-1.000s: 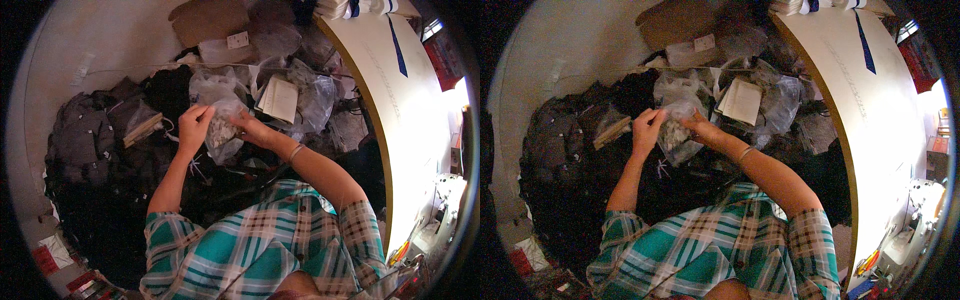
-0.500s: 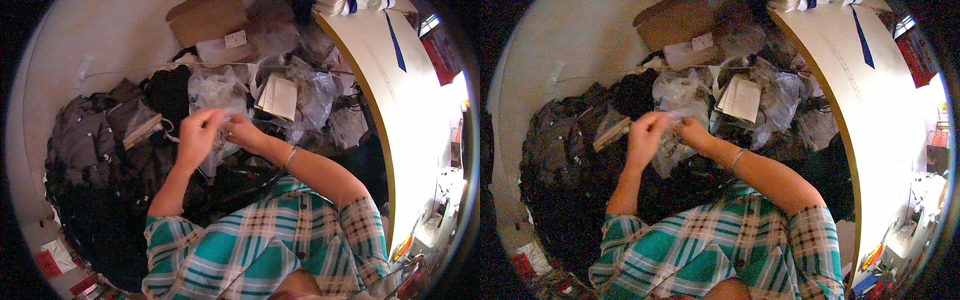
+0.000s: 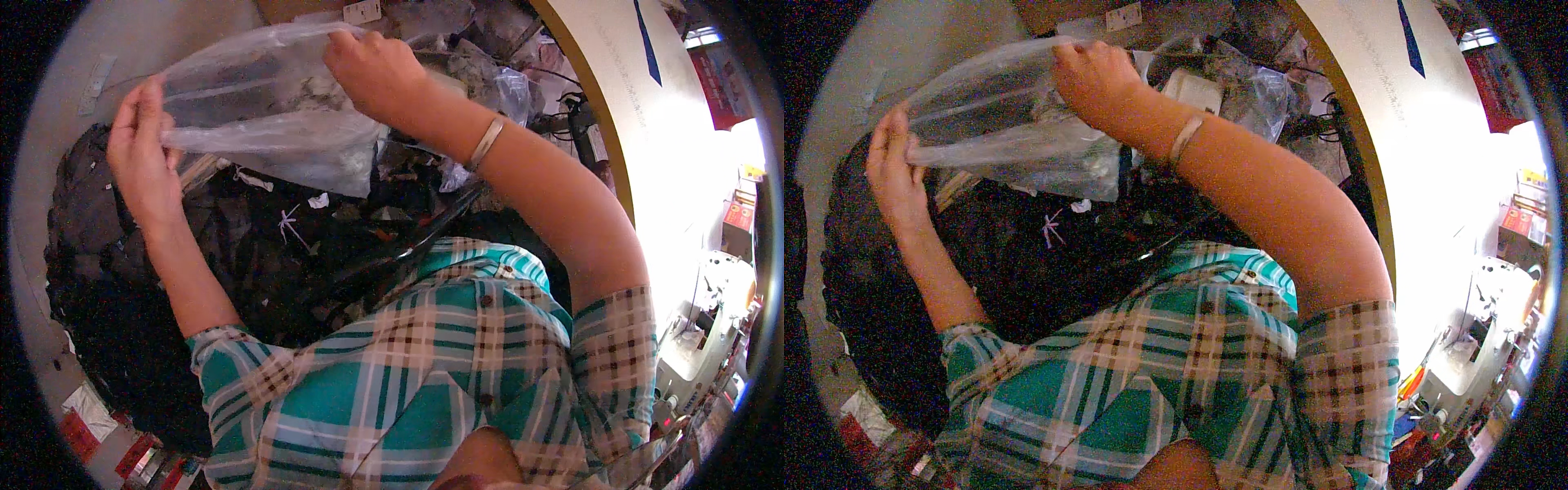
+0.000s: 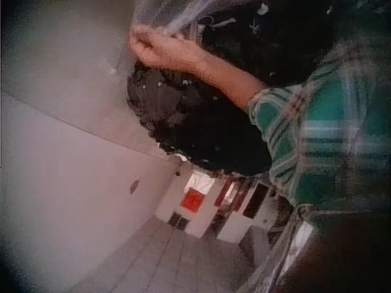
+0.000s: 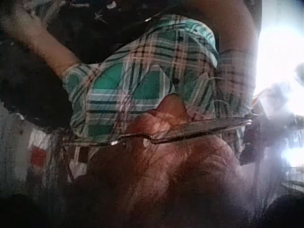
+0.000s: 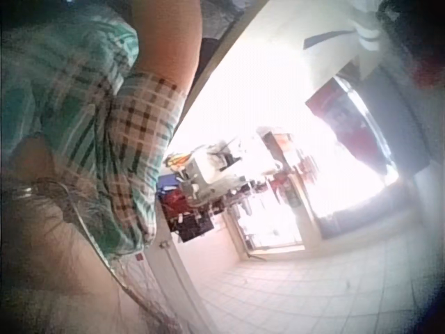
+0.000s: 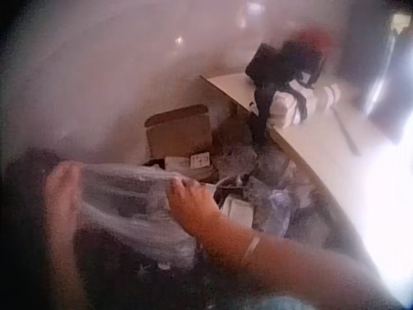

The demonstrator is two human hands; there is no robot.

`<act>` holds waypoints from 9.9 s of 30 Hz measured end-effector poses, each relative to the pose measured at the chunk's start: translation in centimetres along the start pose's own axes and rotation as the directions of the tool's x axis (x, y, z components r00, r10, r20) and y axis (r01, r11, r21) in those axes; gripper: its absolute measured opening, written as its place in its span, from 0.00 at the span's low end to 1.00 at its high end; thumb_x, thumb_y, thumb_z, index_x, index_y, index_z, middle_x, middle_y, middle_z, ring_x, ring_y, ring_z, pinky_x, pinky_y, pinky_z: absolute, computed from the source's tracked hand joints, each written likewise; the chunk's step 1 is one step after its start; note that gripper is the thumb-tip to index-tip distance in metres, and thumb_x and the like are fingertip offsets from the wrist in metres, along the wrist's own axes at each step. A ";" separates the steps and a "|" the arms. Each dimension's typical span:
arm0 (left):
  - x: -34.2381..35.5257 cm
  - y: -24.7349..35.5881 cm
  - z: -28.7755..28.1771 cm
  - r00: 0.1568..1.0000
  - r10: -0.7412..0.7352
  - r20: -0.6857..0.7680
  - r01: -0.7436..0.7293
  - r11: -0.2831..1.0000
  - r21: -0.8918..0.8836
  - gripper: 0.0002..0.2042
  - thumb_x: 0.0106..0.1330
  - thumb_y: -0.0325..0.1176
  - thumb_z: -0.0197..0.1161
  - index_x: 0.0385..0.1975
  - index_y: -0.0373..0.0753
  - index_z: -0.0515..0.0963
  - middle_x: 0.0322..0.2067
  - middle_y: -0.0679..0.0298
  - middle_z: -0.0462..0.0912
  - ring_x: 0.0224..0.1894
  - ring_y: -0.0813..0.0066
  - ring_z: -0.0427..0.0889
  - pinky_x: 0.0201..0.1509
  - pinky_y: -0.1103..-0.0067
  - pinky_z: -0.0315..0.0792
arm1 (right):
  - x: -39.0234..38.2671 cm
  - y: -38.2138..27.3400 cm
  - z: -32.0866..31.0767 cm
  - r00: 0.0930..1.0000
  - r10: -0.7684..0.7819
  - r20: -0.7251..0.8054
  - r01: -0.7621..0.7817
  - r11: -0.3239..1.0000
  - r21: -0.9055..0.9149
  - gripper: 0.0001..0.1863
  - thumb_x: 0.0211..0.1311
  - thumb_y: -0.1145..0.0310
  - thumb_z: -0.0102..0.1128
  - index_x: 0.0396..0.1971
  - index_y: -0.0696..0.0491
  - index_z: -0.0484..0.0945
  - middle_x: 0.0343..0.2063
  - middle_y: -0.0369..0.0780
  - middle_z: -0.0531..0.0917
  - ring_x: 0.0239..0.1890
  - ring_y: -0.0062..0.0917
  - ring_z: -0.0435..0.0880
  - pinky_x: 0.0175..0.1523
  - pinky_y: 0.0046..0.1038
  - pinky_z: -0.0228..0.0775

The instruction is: The person folds white fabric pieces, trims threads with scissors, and bundles them with a blue ribbon. They then place a small white fabric piece under the sewing machine needle and sew it. The finished bundle is set aside.

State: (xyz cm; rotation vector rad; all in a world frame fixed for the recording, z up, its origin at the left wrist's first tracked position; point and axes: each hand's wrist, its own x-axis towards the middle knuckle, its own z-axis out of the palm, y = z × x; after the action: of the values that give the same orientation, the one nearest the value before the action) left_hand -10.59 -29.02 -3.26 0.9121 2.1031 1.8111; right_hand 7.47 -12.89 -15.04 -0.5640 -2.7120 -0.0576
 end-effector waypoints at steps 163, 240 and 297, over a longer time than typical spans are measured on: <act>-26.0 12.4 46.4 -0.220 0.760 0.612 -0.692 0.321 -0.647 0.21 0.47 0.26 0.62 0.46 0.37 0.74 0.45 0.55 0.73 0.50 0.57 0.73 0.56 0.64 0.66 | -41.6 11.5 -32.5 0.628 0.765 -0.145 -0.558 0.572 0.601 0.02 0.61 0.76 0.58 0.33 0.55 0.78 0.30 0.39 0.80 0.29 0.27 0.80 0.33 0.25 0.75; -20.2 7.4 47.2 -0.125 0.724 0.678 -0.942 0.127 -0.310 0.12 0.64 0.40 0.61 0.46 0.60 0.82 0.48 0.60 0.74 0.61 0.54 0.70 0.55 0.55 0.66 | -20.8 44.1 -45.1 0.660 0.660 -0.359 -0.734 0.462 -0.499 0.15 0.59 0.74 0.59 0.47 0.53 0.78 0.39 0.48 0.81 0.46 0.35 0.81 0.46 0.36 0.78; -8.8 5.4 55.9 0.394 0.631 0.668 -0.836 0.548 -0.024 0.09 0.62 0.36 0.64 0.30 0.35 0.78 0.29 0.56 0.82 0.31 0.56 0.81 0.38 0.65 0.74 | -36.3 26.1 -16.2 0.416 0.849 -0.327 -0.895 0.446 0.019 0.06 0.56 0.69 0.55 0.29 0.54 0.78 0.28 0.41 0.79 0.35 0.33 0.79 0.45 0.34 0.62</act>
State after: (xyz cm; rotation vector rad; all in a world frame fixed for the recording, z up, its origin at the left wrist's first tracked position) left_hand 28.09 11.63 -12.16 2.4903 1.6115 1.0725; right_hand 54.26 -4.40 -14.07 -1.8140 -1.7963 -0.0709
